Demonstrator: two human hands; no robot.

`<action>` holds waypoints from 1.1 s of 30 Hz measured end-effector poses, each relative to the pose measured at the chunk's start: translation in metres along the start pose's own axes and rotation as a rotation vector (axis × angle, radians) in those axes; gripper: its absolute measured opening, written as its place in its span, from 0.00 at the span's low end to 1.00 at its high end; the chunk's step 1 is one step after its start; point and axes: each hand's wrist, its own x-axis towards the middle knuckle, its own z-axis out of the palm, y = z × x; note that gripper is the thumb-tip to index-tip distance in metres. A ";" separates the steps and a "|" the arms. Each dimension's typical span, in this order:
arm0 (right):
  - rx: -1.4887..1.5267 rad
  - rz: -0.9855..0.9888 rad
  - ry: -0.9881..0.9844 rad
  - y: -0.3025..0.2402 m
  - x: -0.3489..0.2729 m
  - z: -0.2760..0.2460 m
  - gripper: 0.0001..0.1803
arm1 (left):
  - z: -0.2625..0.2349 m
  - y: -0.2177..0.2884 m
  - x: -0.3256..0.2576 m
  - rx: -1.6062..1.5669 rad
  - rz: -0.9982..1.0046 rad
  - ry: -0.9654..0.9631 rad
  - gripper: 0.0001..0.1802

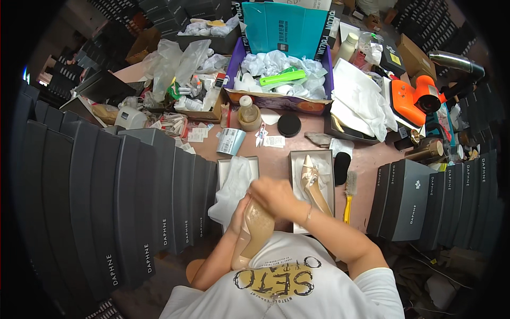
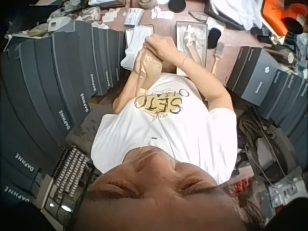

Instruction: Labeling a shoe box, inspecting a pair of high-heeled shoes, brushing them, and packing them into the box.

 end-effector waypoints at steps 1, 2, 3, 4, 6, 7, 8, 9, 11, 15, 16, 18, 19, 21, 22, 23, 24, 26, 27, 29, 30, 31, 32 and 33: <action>0.002 0.084 0.019 0.016 0.011 -0.004 0.05 | -0.001 0.006 0.000 -0.030 -0.058 -0.213 0.33; 0.004 0.169 0.038 0.023 0.018 -0.007 0.06 | 0.003 -0.003 -0.001 0.015 0.037 0.055 0.33; 0.053 0.174 -0.024 -0.007 0.001 -0.004 0.07 | 0.010 -0.011 -0.002 0.061 0.134 0.323 0.32; 0.013 0.077 -0.029 -0.016 -0.003 -0.003 0.06 | 0.016 -0.002 -0.001 0.114 0.091 0.206 0.31; -0.050 -0.118 -0.047 -0.029 -0.012 0.002 0.06 | 0.026 0.003 0.001 -0.060 0.061 0.153 0.30; -0.020 0.110 0.012 -0.009 -0.005 0.002 0.07 | 0.052 0.007 0.003 -0.068 0.082 0.363 0.29; -0.037 0.120 0.039 0.001 -0.002 0.003 0.06 | 0.026 0.012 0.000 0.050 -0.008 0.096 0.30; -0.054 0.129 0.067 0.009 0.000 0.003 0.05 | 0.004 0.015 0.003 0.059 -0.064 -0.014 0.31; 0.019 0.063 0.002 -0.013 -0.005 -0.001 0.06 | 0.018 0.021 0.011 -0.042 0.102 0.345 0.30; -0.071 0.066 0.020 0.008 0.006 -0.008 0.08 | 0.017 0.051 0.034 0.103 0.046 0.115 0.28; -0.119 0.112 0.214 0.023 0.023 -0.009 0.07 | 0.016 0.055 0.042 0.062 0.031 0.172 0.28; -0.092 0.039 0.112 0.004 0.018 -0.012 0.07 | 0.022 0.057 0.044 0.024 0.042 0.159 0.28; -0.079 -0.049 0.004 -0.014 0.003 -0.007 0.06 | 0.023 0.053 0.042 0.103 0.050 0.092 0.28; -0.061 -0.088 0.095 -0.008 0.003 0.002 0.06 | 0.021 0.056 0.051 0.073 0.056 0.167 0.28; -0.080 0.010 0.156 0.011 0.016 -0.001 0.06 | 0.024 0.058 0.055 0.068 0.069 0.198 0.28; -0.103 0.110 0.219 0.024 0.024 -0.002 0.07 | 0.019 0.055 0.059 -0.037 0.081 0.233 0.28; -0.100 0.126 0.222 0.028 0.026 -0.004 0.07 | 0.008 0.051 0.064 -0.142 0.091 0.266 0.28; 0.023 -0.089 0.023 -0.001 0.010 0.000 0.07 | 0.008 0.052 0.057 0.073 0.084 0.248 0.28; 0.094 -0.193 -0.092 -0.012 0.000 0.003 0.07 | 0.006 0.052 0.056 0.091 0.084 0.280 0.29; 0.043 -0.097 -0.067 0.000 0.001 -0.001 0.07 | 0.005 0.053 0.062 0.125 0.068 0.321 0.31; 0.000 0.033 0.105 0.018 0.019 -0.002 0.08 | -0.002 0.053 0.059 0.054 0.054 0.238 0.29; -0.044 0.167 0.281 0.031 0.031 0.001 0.08 | 0.016 0.052 0.053 -0.024 0.034 0.309 0.28; -0.074 0.173 0.168 0.028 0.026 0.001 0.07 | 0.015 0.047 0.055 -0.018 0.059 0.310 0.27; -0.102 0.179 0.054 0.020 0.020 -0.001 0.06 | 0.013 0.043 0.056 -0.013 0.084 0.312 0.27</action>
